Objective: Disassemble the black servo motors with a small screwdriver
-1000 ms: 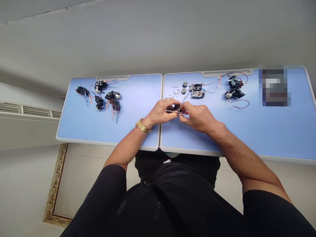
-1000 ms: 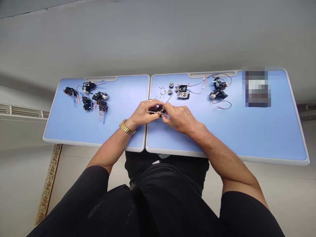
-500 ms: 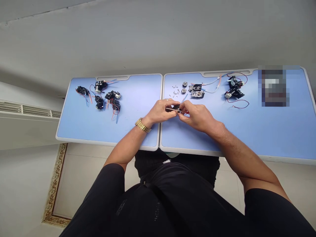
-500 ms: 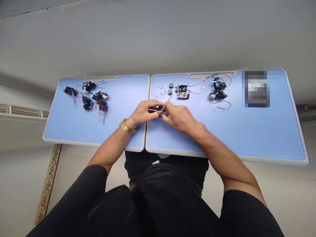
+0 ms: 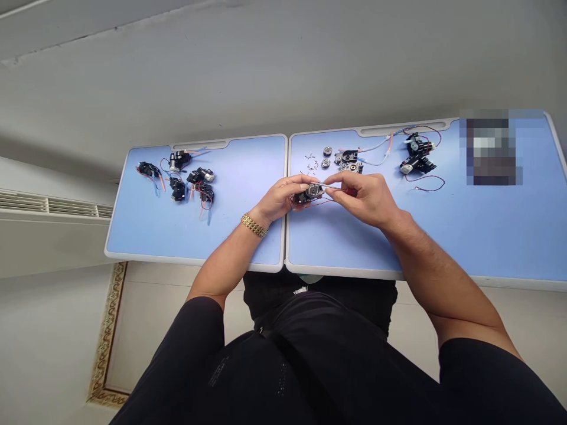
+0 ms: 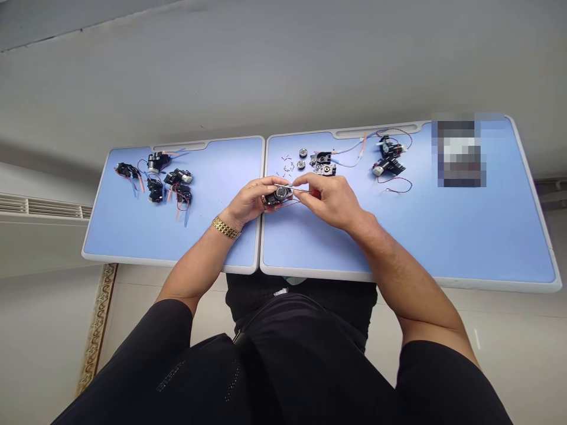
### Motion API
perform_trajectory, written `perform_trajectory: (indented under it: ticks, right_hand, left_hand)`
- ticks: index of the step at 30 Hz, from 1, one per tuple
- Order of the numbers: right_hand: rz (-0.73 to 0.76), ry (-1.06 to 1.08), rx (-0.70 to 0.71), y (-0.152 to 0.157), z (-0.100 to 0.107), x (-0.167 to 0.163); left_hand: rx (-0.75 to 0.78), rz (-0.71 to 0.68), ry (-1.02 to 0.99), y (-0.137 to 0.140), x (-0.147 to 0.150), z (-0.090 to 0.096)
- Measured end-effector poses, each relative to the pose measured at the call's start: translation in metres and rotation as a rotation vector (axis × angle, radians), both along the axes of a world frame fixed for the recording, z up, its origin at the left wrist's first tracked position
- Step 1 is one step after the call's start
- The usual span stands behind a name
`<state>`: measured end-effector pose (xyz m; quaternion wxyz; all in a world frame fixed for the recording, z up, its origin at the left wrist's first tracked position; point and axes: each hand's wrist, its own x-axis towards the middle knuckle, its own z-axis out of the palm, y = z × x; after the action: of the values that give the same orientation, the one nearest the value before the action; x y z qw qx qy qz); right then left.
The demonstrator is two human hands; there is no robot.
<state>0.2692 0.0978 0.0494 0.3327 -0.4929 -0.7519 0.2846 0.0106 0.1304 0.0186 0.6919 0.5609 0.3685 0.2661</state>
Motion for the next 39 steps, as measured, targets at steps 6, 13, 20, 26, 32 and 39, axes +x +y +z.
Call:
perform_trajectory:
  ticks: [6,13,20,26,32,39]
  right_hand:
    - [0.03,-0.009,-0.074,0.001,-0.004,-0.001]
    - [0.036,0.129,-0.265,0.005,-0.001,0.0]
    - [0.076,0.178,-0.428,0.008,0.002,0.004]
    - [0.088,0.17,-0.447,0.008,0.0,-0.001]
    - [0.039,0.196,-0.5,0.009,-0.001,-0.004]
    - [-0.06,0.086,-0.311,0.007,0.001,0.001]
  left_hand:
    - [0.036,-0.06,0.001,-0.001,-0.002,-0.004]
    - [0.201,0.016,0.025,-0.006,0.004,0.0]
    - [0.184,0.043,0.026,-0.006,0.005,0.002]
    - [0.175,-0.025,0.056,-0.007,0.005,0.005]
    - [0.142,0.011,0.005,-0.01,0.009,0.001]
    - [0.208,0.065,0.061,-0.008,0.008,0.001]
